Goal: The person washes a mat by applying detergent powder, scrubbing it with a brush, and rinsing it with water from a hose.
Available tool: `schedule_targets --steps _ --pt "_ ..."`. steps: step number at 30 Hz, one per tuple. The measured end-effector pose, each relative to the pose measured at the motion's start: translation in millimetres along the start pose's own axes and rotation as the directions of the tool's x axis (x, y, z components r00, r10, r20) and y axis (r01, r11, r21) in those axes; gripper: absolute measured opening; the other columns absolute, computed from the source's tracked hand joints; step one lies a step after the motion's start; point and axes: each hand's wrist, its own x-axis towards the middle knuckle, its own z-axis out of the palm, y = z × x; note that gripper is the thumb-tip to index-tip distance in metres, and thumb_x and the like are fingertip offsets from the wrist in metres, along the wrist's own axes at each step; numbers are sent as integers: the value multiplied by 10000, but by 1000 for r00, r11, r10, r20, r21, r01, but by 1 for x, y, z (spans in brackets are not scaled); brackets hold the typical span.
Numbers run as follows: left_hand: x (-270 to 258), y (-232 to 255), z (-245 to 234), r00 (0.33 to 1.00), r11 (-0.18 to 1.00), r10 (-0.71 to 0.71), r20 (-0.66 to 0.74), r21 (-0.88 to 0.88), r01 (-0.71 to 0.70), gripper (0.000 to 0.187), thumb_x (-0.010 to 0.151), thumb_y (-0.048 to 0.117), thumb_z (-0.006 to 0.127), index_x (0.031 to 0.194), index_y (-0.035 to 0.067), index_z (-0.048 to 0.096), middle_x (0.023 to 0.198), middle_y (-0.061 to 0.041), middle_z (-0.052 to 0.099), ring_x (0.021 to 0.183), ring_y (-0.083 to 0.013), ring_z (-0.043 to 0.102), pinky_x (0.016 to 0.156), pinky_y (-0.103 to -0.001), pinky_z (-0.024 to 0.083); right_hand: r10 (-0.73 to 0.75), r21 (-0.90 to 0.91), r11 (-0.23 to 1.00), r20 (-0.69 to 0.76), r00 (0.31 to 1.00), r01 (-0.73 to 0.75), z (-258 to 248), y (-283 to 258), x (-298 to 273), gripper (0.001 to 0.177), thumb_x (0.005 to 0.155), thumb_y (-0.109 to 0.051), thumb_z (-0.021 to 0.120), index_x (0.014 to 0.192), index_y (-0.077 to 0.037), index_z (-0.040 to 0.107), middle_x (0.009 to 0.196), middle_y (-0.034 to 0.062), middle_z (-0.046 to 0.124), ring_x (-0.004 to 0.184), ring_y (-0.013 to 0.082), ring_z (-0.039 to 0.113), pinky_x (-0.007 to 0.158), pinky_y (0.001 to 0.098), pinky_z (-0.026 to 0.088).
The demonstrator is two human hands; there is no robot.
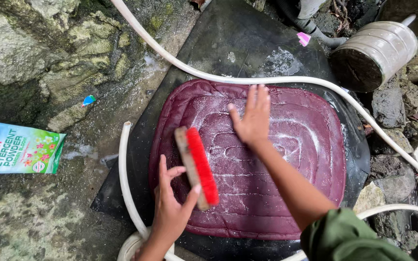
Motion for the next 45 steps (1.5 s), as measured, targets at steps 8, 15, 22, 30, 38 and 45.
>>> schedule_targets --steps 8,15,22,30,38,45 --pt "23 24 8 887 888 -441 133 -74 453 453 905 331 698 1225 11 686 930 -126 780 701 -203 764 628 -328 596 -352 58 936 132 927 347 -27 -31 -91 842 1005 -463 419 1627 32 142 1700 273 130 1591 401 127 1280 495 100" --pt "27 18 6 910 927 -368 190 -4 376 295 906 304 735 953 13 726 791 -188 791 684 -250 763 632 -375 578 -37 63 997 -84 996 42 2 -51 -23 882 1053 -547 436 1573 112 169 1655 366 139 1557 479 128 1265 506 100" --pt "8 -26 -25 808 778 -369 459 -323 539 266 1020 251 603 1124 18 677 915 -122 749 760 -111 682 671 -372 565 -653 130 757 204 730 641 -16 -58 -18 729 1059 -476 342 1627 -41 202 1703 179 214 1576 350 191 1284 453 111" --pt "-42 -8 -71 775 443 -314 548 -638 630 361 990 189 548 1292 5 616 1108 -69 758 971 -135 728 870 -339 629 -338 23 941 82 938 337 -3 -82 47 694 1056 -438 356 1615 -47 227 1686 191 220 1558 362 190 1258 479 122" --pt "-49 -23 -96 868 452 -258 425 -741 497 419 1022 160 564 1393 -31 538 1198 -127 708 1029 -167 700 908 -355 578 -612 173 786 89 786 593 11 -170 -83 762 1012 -359 434 1628 42 231 1708 256 205 1590 412 182 1296 488 136" --pt "-55 -33 -129 909 468 -258 328 -781 414 520 987 134 547 1473 -10 430 1313 -163 652 1146 -222 686 978 -413 586 -492 121 864 -7 870 490 -36 -83 -86 777 1005 -482 394 1528 91 343 1622 338 312 1554 477 231 1273 555 141"
